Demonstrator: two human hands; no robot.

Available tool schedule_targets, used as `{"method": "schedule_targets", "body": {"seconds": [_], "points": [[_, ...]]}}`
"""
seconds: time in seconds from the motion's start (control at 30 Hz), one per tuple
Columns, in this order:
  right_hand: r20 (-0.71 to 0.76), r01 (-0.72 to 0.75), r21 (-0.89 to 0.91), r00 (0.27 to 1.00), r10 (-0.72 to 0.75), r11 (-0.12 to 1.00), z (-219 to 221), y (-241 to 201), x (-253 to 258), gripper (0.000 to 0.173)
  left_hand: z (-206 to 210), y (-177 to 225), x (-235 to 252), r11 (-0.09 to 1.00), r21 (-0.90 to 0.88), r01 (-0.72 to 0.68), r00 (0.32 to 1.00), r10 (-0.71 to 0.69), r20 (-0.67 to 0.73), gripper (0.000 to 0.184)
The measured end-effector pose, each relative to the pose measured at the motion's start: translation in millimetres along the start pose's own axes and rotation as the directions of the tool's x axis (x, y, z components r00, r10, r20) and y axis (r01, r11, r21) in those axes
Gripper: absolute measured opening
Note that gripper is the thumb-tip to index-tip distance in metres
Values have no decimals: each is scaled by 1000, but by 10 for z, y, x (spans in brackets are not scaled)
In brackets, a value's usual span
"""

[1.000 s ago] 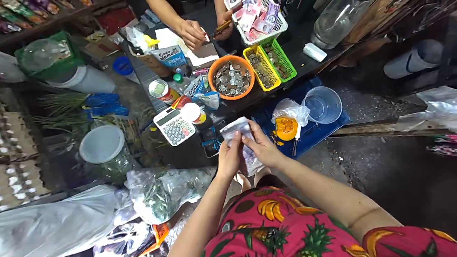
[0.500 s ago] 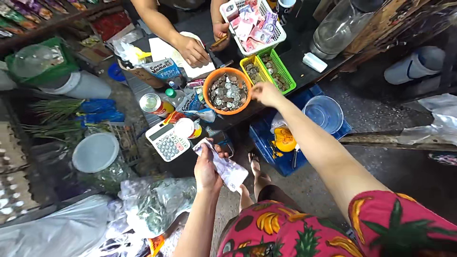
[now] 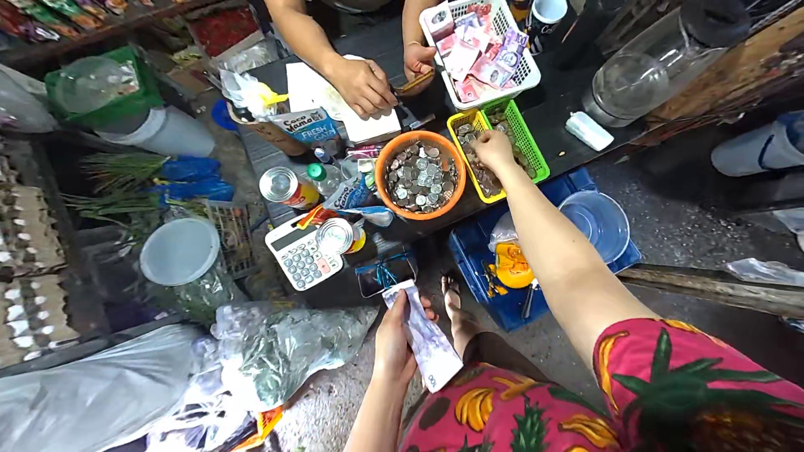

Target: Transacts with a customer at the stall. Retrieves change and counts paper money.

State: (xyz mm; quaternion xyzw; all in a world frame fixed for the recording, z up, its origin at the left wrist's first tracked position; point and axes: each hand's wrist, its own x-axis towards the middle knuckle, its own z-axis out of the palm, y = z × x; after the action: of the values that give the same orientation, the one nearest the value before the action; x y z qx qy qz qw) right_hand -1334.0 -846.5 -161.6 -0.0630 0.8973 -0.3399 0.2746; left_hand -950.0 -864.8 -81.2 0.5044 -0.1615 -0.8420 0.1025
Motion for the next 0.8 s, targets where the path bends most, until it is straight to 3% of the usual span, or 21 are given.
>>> {"method": "schedule_targets", "body": {"seconds": [0.07, 0.1, 0.17, 0.23, 0.3, 0.37, 0.5, 0.7, 0.8], "points": [[-37, 5, 354, 999, 9, 935, -48, 53, -19, 32, 12, 20, 8, 999, -34, -14, 1000, 15, 11, 40], [-71, 15, 406, 997, 15, 914, -73, 51, -22, 29, 19, 22, 15, 999, -43, -14, 1000, 15, 12, 40], [-107, 46, 283, 994, -16, 958, -111, 37, 27, 33, 41, 9, 17, 999, -47, -8, 1000, 8, 5, 37], [-50, 90, -3, 995, -90, 996, -108, -30, 93, 35, 60, -16, 25, 999, -40, -3, 1000, 4, 3, 36], [19, 109, -320, 994, -108, 941, -46, -158, 125, 35, 87, -31, 35, 999, -33, -2, 1000, 2, 4, 34], [44, 72, -525, 997, -58, 848, 21, -324, 57, 34, 120, -37, 38, 1000, -24, -8, 1000, 8, -4, 32], [7, 25, -588, 1000, -26, 808, 78, -440, 15, 27, 169, -22, 50, 999, -8, -32, 999, 32, 17, 31], [57, 24, -590, 998, 12, 807, 34, -426, 73, 39, 192, 0, 48, 998, 42, -56, 998, 54, 44, 31], [41, 27, -604, 999, -2, 797, 57, -402, 57, 36, 213, -5, 58, 998, 36, -50, 997, 48, 55, 30]]}}
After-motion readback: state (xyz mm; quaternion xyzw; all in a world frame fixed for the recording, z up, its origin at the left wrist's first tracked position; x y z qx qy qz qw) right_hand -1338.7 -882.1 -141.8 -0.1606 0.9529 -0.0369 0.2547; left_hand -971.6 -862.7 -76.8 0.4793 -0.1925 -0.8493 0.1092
